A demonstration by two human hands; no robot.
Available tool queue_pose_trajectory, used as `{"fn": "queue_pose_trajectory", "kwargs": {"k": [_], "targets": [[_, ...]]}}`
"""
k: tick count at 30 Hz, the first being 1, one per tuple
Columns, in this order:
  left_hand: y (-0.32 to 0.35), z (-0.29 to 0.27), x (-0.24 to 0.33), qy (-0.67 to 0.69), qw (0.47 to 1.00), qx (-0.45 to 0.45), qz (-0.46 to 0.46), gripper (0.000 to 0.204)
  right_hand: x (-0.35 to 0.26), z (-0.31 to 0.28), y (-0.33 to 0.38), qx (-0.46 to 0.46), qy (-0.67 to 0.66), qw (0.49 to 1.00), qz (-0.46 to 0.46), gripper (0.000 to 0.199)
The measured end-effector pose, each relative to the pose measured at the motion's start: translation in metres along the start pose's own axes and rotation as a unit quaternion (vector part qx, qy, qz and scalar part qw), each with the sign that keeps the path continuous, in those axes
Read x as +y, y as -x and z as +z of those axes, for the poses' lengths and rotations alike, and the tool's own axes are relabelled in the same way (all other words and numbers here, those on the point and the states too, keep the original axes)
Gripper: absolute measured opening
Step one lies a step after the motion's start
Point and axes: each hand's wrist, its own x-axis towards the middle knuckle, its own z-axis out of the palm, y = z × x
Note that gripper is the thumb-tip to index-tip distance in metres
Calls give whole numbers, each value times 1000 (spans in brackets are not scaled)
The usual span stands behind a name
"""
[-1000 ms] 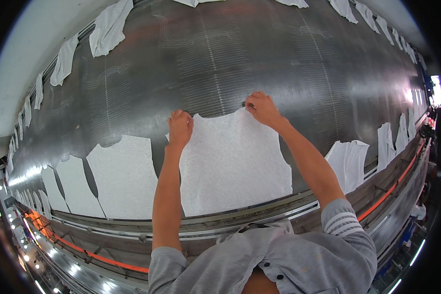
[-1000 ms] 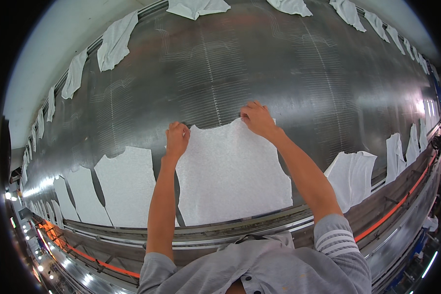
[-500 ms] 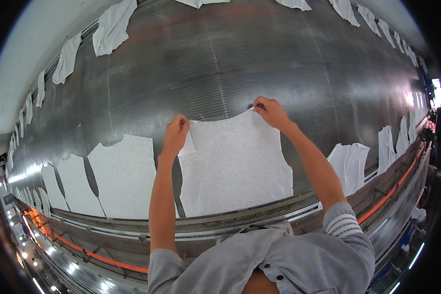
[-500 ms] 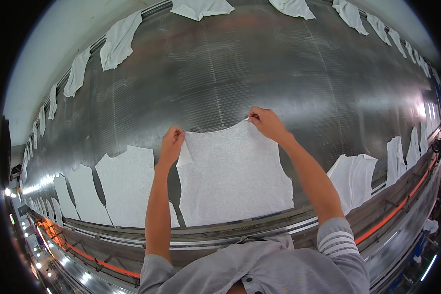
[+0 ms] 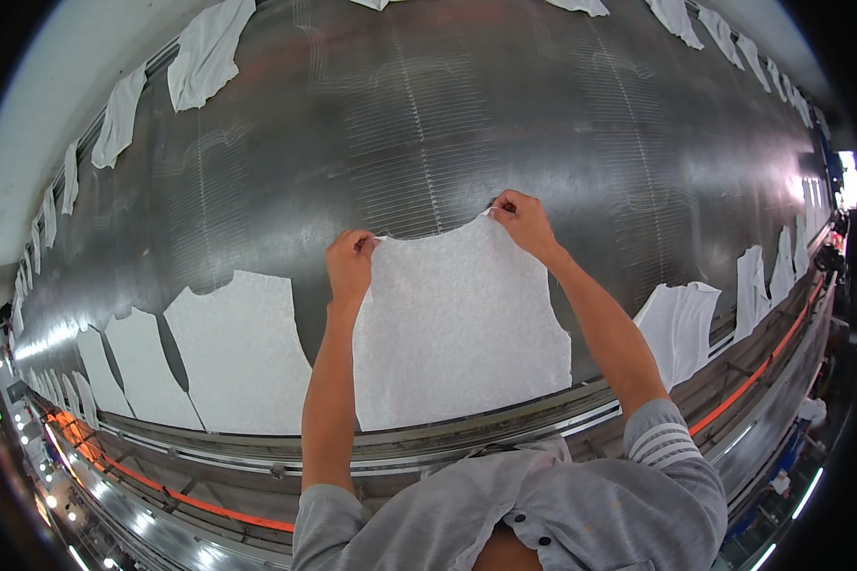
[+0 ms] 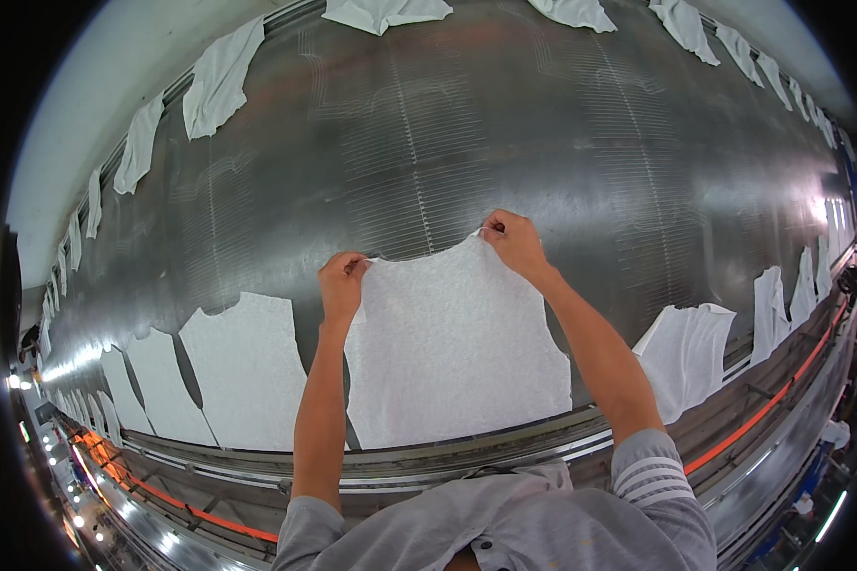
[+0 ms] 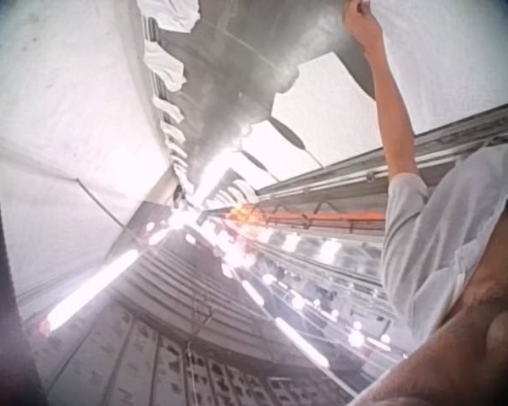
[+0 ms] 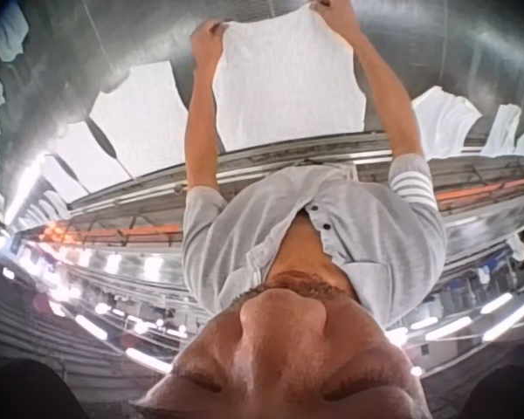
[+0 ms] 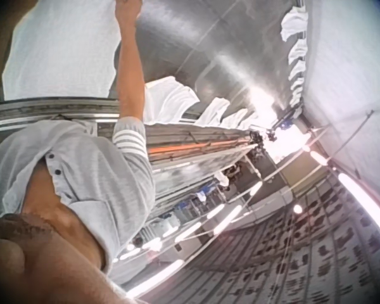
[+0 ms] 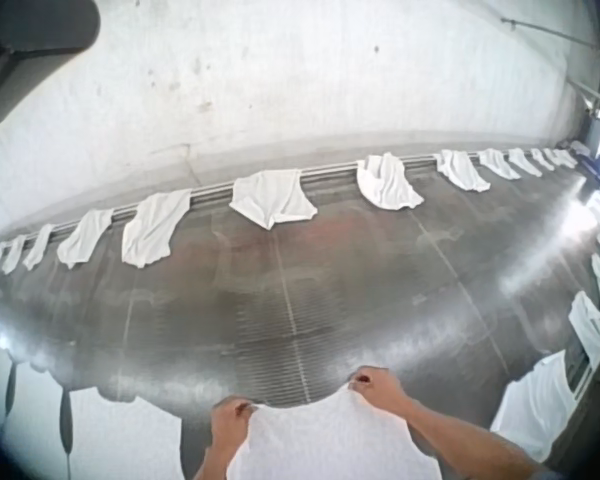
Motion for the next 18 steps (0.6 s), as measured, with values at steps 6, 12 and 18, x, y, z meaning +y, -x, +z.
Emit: {"fn": "queue_pose_trajectory", "kwargs": {"k": [6, 12, 18], "targets": [[-1, 4, -1, -10, 999, 30, -26, 7, 6, 6, -1, 10, 19, 999, -48, 13], [3, 0, -5, -18, 999, 20, -29, 12, -2, 16, 16, 90, 126, 976, -150, 24], [39, -4, 10, -102, 983, 144, 60, 24, -23, 86, 108, -69, 298, 899, -314, 58]]}}
